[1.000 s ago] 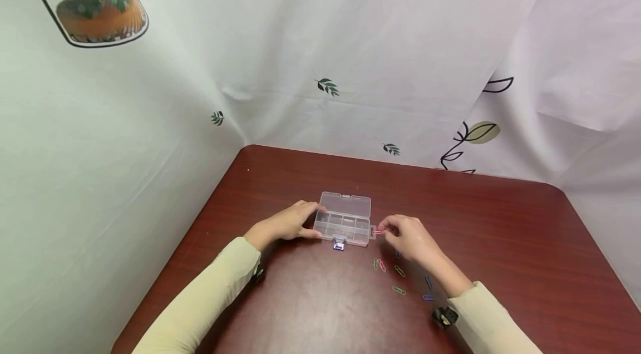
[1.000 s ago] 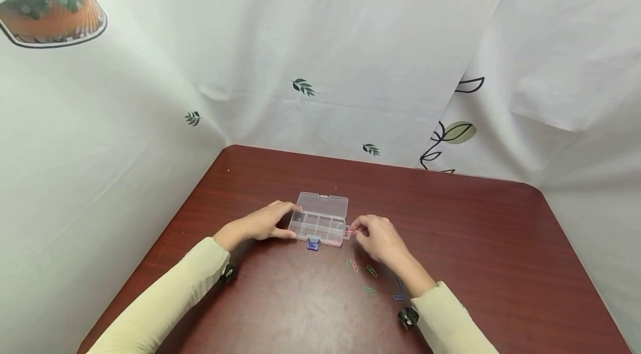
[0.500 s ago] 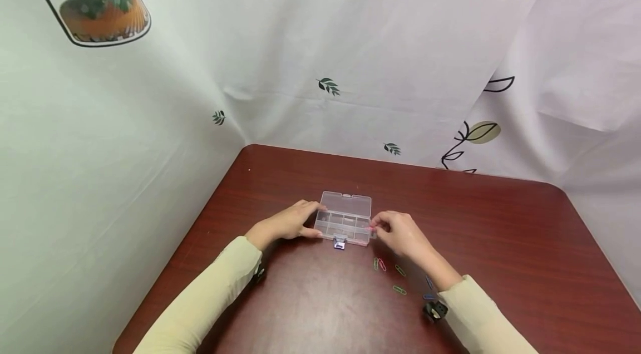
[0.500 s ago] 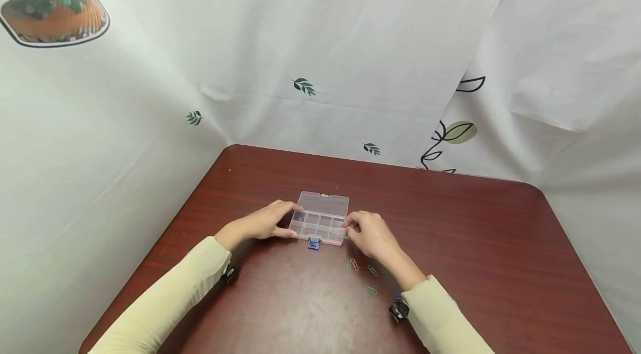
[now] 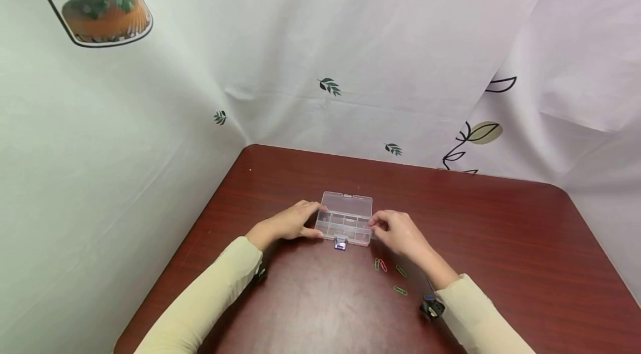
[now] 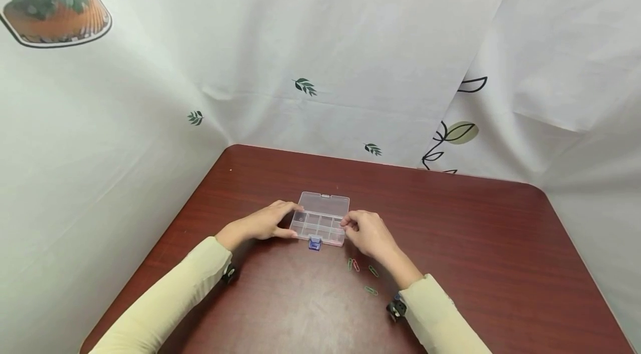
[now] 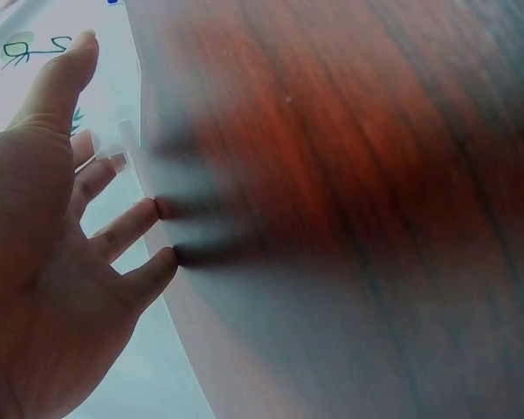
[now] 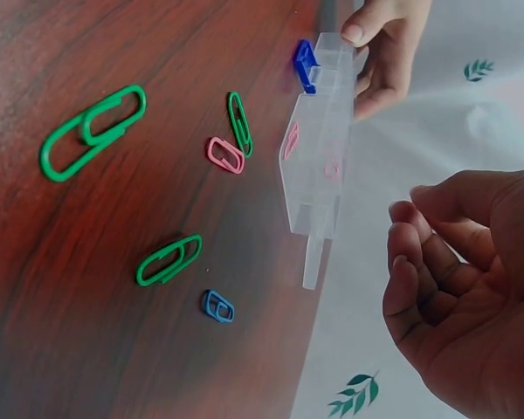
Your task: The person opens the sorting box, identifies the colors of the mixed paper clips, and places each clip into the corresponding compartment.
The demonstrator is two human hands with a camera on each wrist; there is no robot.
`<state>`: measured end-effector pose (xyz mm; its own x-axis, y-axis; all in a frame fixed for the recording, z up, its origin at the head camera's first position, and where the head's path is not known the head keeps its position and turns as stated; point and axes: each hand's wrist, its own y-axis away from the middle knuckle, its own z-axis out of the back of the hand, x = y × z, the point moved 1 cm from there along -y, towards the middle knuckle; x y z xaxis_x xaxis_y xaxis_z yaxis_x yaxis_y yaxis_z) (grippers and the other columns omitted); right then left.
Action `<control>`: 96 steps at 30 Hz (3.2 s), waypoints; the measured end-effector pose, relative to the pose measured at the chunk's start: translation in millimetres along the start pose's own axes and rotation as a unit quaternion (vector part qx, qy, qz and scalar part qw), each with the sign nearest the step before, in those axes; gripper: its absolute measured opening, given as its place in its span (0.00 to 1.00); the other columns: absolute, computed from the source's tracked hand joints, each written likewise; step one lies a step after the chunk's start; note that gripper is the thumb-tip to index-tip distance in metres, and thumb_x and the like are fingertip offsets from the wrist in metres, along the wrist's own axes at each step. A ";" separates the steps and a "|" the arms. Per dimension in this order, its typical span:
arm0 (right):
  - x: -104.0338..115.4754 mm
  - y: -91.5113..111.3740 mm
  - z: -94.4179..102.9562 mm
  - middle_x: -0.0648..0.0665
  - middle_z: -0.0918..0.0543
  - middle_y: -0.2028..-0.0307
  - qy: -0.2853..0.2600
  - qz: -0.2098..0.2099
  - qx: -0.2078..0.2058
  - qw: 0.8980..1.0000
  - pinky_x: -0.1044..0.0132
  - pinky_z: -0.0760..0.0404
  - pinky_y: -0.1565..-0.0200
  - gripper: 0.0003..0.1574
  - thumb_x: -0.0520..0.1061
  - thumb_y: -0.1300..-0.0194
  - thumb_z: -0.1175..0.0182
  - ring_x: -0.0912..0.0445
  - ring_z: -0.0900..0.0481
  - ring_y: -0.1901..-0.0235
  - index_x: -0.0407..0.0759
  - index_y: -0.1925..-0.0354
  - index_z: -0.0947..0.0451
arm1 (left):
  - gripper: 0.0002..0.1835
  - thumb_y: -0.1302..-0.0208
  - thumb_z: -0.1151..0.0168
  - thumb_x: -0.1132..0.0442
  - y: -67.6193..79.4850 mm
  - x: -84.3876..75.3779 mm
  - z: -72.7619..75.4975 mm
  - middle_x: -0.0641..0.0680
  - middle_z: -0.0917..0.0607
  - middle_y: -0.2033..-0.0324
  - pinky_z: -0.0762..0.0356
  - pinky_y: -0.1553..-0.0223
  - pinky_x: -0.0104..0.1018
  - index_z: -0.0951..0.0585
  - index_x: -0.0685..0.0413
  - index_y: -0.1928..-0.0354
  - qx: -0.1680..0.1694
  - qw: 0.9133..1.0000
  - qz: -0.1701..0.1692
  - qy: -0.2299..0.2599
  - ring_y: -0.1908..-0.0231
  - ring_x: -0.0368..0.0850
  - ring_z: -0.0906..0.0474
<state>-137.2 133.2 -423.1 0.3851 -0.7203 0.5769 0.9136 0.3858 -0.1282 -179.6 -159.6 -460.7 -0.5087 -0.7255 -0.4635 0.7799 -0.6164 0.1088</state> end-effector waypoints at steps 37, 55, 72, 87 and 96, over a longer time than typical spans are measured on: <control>-24.4 51.1 3.7 0.56 0.22 0.70 0.043 -0.018 -0.007 0.999 0.65 0.24 0.65 0.07 0.39 0.41 0.30 0.62 0.25 0.70 0.50 0.70 0.18 | 0.35 0.35 0.31 0.45 -2.0 -0.4 -1.2 0.53 0.24 0.35 0.33 0.33 0.47 0.30 0.50 0.31 -0.003 1.000 0.000 -0.008 0.33 0.52 0.33; -23.4 72.9 -8.0 0.57 0.22 0.64 0.029 -0.063 0.006 0.998 0.64 0.27 0.64 0.10 0.43 0.41 0.27 0.62 0.27 0.69 0.55 0.69 0.19 | 0.35 0.35 0.31 0.45 -1.5 1.8 -2.7 0.53 0.24 0.35 0.33 0.33 0.48 0.31 0.50 0.31 -0.003 1.000 0.000 -0.004 0.33 0.52 0.33; -22.9 76.8 -19.8 0.56 0.24 0.66 0.054 -0.070 0.019 0.996 0.60 0.24 0.61 0.09 0.47 0.42 0.26 0.61 0.27 0.66 0.55 0.68 0.18 | 0.35 0.35 0.31 0.45 -0.3 2.6 -3.4 0.54 0.24 0.36 0.32 0.33 0.49 0.30 0.51 0.31 -0.008 1.000 -0.012 -0.003 0.34 0.52 0.33; -17.0 70.5 -26.7 0.53 0.29 0.70 0.079 -0.095 0.020 0.992 0.59 0.27 0.64 0.15 0.48 0.40 0.28 0.59 0.31 0.70 0.52 0.76 0.25 | 0.35 0.35 0.31 0.45 -1.9 4.3 -4.4 0.53 0.24 0.35 0.33 0.33 0.48 0.31 0.50 0.31 -0.006 1.000 -0.008 -0.002 0.33 0.52 0.33; -16.0 67.6 -26.2 0.53 0.27 0.71 0.095 -0.082 0.018 0.992 0.58 0.25 0.63 0.12 0.41 0.43 0.30 0.58 0.28 0.69 0.50 0.77 0.23 | 0.34 0.34 0.32 0.45 -0.9 4.0 -3.7 0.53 0.24 0.35 0.32 0.33 0.49 0.31 0.50 0.31 -0.007 1.000 -0.013 0.003 0.33 0.52 0.34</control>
<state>-78.2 155.7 -462.1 0.2529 -0.8696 0.4240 0.9619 0.2730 -0.0139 -181.0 -160.8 -465.9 -0.5262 -0.7074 -0.4720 0.7720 -0.6301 0.0837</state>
